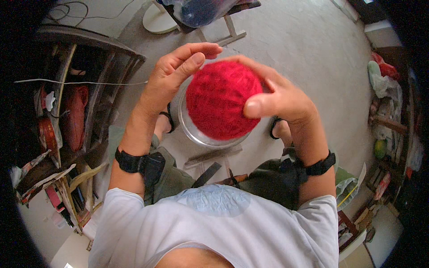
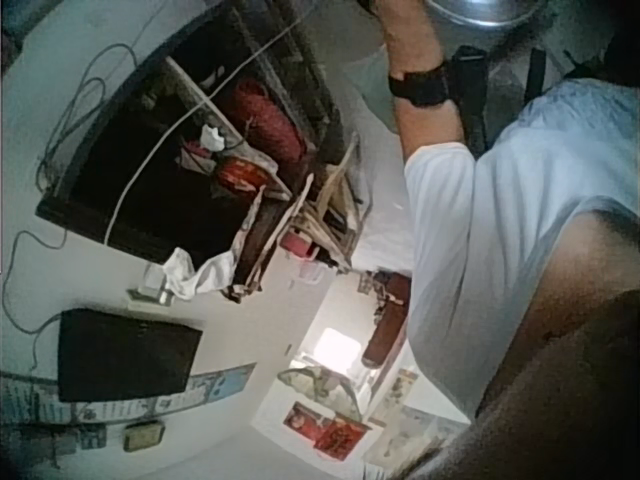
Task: The person winds a length of red yarn by hand around a small ball of yarn to increase its size, while a second small red yarn ball sits in a metal bowl.
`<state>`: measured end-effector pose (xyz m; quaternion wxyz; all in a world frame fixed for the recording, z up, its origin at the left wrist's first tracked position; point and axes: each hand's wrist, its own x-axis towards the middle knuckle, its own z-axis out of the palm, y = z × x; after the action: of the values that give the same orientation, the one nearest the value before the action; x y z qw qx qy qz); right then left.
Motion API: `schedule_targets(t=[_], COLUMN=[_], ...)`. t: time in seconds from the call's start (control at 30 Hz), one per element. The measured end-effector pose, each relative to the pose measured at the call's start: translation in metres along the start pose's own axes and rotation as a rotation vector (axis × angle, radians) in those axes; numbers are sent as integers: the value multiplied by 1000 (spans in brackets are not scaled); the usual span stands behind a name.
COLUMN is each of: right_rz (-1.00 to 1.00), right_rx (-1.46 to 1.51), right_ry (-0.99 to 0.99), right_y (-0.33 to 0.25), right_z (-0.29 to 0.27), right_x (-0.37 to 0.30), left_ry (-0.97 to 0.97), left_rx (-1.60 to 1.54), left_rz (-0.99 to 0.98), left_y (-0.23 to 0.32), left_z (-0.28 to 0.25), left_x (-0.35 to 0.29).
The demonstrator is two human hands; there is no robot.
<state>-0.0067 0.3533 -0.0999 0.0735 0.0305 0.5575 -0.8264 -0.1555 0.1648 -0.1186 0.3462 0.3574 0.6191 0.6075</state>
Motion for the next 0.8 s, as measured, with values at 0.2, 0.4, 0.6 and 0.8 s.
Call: schedule_targets(t=[0.2, 0.4, 0.6, 0.8], right_rz=[28, 1, -285, -262], right_rx=[47, 76, 449, 30], right_ry=[-72, 19, 143, 494], right_y=[-7, -4, -2, -1], right_z=[4, -20, -20, -7], right_x=[3, -8, 6, 22], left_ry=[-233, -192, -150, -550], left_rx=[-237, -172, -98, 20], left_rz=[-125, -89, -200, -382], left_y=[9, 1, 1, 17], left_z=[3, -4, -3, 2], left_x=[-6, -6, -4, -10])
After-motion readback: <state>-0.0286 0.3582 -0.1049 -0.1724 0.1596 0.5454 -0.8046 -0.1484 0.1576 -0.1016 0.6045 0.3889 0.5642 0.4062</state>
